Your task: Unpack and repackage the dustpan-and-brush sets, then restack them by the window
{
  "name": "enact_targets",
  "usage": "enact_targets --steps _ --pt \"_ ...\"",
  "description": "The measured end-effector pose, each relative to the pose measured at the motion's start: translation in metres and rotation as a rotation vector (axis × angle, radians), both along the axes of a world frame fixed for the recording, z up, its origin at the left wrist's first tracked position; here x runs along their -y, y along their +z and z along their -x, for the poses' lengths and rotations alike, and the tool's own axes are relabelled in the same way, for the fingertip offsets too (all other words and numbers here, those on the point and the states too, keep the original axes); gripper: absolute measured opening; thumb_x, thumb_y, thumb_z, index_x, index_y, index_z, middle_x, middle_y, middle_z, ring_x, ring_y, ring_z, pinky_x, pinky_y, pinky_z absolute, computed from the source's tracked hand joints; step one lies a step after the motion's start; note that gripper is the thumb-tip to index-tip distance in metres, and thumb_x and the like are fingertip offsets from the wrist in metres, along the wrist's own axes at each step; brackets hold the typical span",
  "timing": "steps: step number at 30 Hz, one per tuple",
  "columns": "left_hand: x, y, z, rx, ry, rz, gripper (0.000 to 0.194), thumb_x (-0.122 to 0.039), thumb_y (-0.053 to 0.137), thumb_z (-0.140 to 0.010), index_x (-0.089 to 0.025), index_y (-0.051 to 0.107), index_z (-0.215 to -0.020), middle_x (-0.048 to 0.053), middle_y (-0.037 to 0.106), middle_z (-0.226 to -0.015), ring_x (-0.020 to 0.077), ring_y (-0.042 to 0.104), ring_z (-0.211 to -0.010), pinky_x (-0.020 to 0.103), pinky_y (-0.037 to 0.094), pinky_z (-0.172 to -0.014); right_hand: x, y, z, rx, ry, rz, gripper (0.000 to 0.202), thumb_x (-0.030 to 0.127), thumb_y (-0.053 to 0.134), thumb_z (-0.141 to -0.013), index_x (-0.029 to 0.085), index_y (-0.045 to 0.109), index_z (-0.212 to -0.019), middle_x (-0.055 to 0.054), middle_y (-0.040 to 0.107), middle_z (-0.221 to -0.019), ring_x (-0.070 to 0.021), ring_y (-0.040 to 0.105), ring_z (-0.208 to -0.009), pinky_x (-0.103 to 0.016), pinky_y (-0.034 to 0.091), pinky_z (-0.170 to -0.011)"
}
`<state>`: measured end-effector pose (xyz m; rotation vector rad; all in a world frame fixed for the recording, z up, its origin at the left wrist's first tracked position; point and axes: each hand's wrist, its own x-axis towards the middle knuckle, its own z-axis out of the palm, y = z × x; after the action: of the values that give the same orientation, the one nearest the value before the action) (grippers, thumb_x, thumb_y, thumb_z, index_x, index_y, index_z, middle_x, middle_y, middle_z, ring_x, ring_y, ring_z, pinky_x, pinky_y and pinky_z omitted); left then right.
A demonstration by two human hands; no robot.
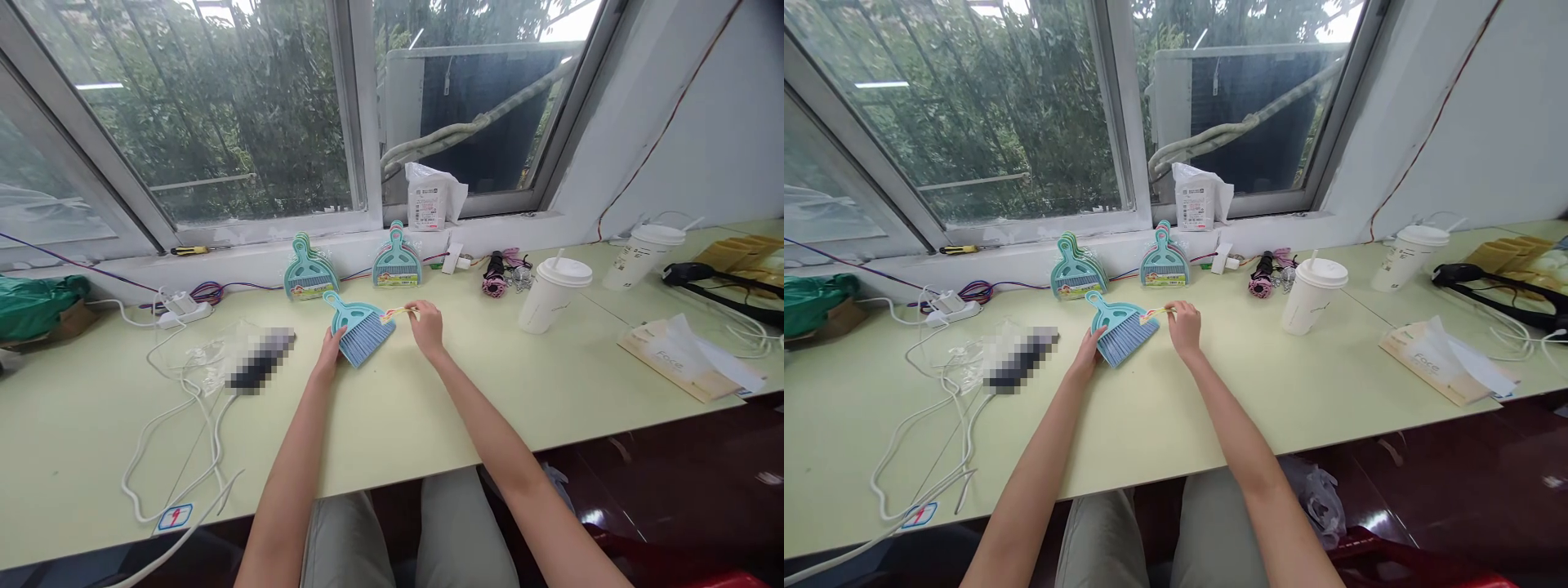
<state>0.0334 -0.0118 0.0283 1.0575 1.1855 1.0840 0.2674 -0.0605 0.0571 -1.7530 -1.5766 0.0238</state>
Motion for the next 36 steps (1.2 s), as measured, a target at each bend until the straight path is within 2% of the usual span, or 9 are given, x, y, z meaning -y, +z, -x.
enact_targets --steps 3,8,11,14,18,21,26,33,36 --pt "0.005 0.003 -0.005 0.08 -0.071 0.008 0.044 -0.055 0.057 -0.078 -0.023 0.057 -0.109 0.006 0.066 -0.1 0.0191 0.065 -0.085 0.026 0.052 -0.064 0.009 -0.001 0.029 0.146 0.167 -0.133 0.034 0.021 0.037 -0.094 0.028 0.063 -0.115 -0.004 0.062 -0.126 -0.0205 0.049 -0.123 -0.044 0.021 -0.109" --pt "0.007 0.003 -0.005 0.186 -0.165 -0.034 0.045 -0.043 0.069 -0.073 -0.019 0.058 -0.109 0.009 0.067 -0.103 0.0197 0.065 -0.083 0.03 0.054 -0.069 0.011 -0.017 0.05 0.3 0.469 -0.009 0.041 0.016 0.041 -0.093 0.033 0.055 -0.127 0.001 0.056 -0.135 -0.0163 0.038 -0.135 -0.048 0.008 -0.115" --pt "0.006 0.002 -0.001 0.192 -0.183 -0.011 0.045 -0.04 0.072 -0.071 -0.019 0.059 -0.109 0.009 0.068 -0.102 0.02 0.066 -0.083 0.029 0.054 -0.067 0.009 -0.02 0.044 0.208 0.428 -0.019 0.038 0.016 0.04 -0.094 0.033 0.06 -0.121 0.001 0.063 -0.126 -0.0141 0.047 -0.128 -0.043 0.013 -0.115" --pt "0.004 0.001 0.0 0.187 -0.154 0.013 0.044 -0.042 0.07 -0.073 -0.02 0.059 -0.109 0.008 0.069 -0.099 0.0213 0.066 -0.084 0.029 0.054 -0.066 0.01 -0.012 0.039 0.022 0.263 -0.11 0.034 0.022 0.038 -0.095 0.031 0.064 -0.116 0.0 0.067 -0.118 -0.0145 0.056 -0.119 -0.041 0.021 -0.112" --pt "0.004 0.001 -0.001 0.182 -0.135 0.048 0.044 -0.041 0.071 -0.073 -0.021 0.058 -0.109 0.008 0.068 -0.104 0.0215 0.066 -0.09 0.028 0.054 -0.066 0.019 0.005 0.044 -0.122 0.115 -0.255 0.039 0.027 0.029 -0.098 0.029 0.059 -0.124 -0.002 0.06 -0.129 -0.0161 0.051 -0.126 -0.041 0.023 -0.111" --pt "0.006 0.003 -0.002 0.204 -0.197 0.055 0.043 -0.043 0.068 -0.075 -0.02 0.06 -0.11 0.007 0.068 -0.108 0.0215 0.066 -0.094 0.027 0.054 -0.07 0.019 0.004 0.048 -0.077 0.202 -0.253 0.038 0.027 0.032 -0.097 0.032 0.059 -0.124 -0.001 0.058 -0.133 -0.0174 0.045 -0.131 -0.044 0.022 -0.112" --pt "0.007 0.005 0.0 0.248 -0.21 0.056 0.043 -0.046 0.067 -0.076 -0.019 0.06 -0.11 0.008 0.068 -0.109 0.0224 0.066 -0.096 0.029 0.055 -0.076 0.003 -0.022 0.038 0.128 0.478 -0.112 0.037 0.015 0.043 -0.091 0.035 0.066 -0.112 0.0 0.062 -0.127 -0.0206 0.045 -0.131 -0.054 0.016 -0.113" --pt "0.004 -0.001 0.002 0.233 -0.22 0.009 0.045 -0.019 0.076 -0.064 -0.018 0.054 -0.104 0.007 0.067 -0.103 0.0191 0.068 -0.083 0.029 0.057 -0.069 0.0 -0.03 0.033 0.223 0.471 -0.053 0.043 0.011 0.042 -0.088 0.036 0.065 -0.114 0.001 0.053 -0.137 -0.0219 0.033 -0.138 -0.061 0.004 -0.113" --pt "0.003 -0.002 0.002 0.228 -0.184 0.013 0.047 -0.012 0.076 -0.061 -0.017 0.053 -0.102 0.006 0.066 -0.098 0.0176 0.067 -0.078 0.028 0.057 -0.067 -0.001 -0.029 0.036 0.136 0.429 -0.001 0.04 0.017 0.044 -0.09 0.037 0.061 -0.12 0.001 0.037 -0.149 -0.0251 0.021 -0.143 -0.067 -0.006 -0.109"
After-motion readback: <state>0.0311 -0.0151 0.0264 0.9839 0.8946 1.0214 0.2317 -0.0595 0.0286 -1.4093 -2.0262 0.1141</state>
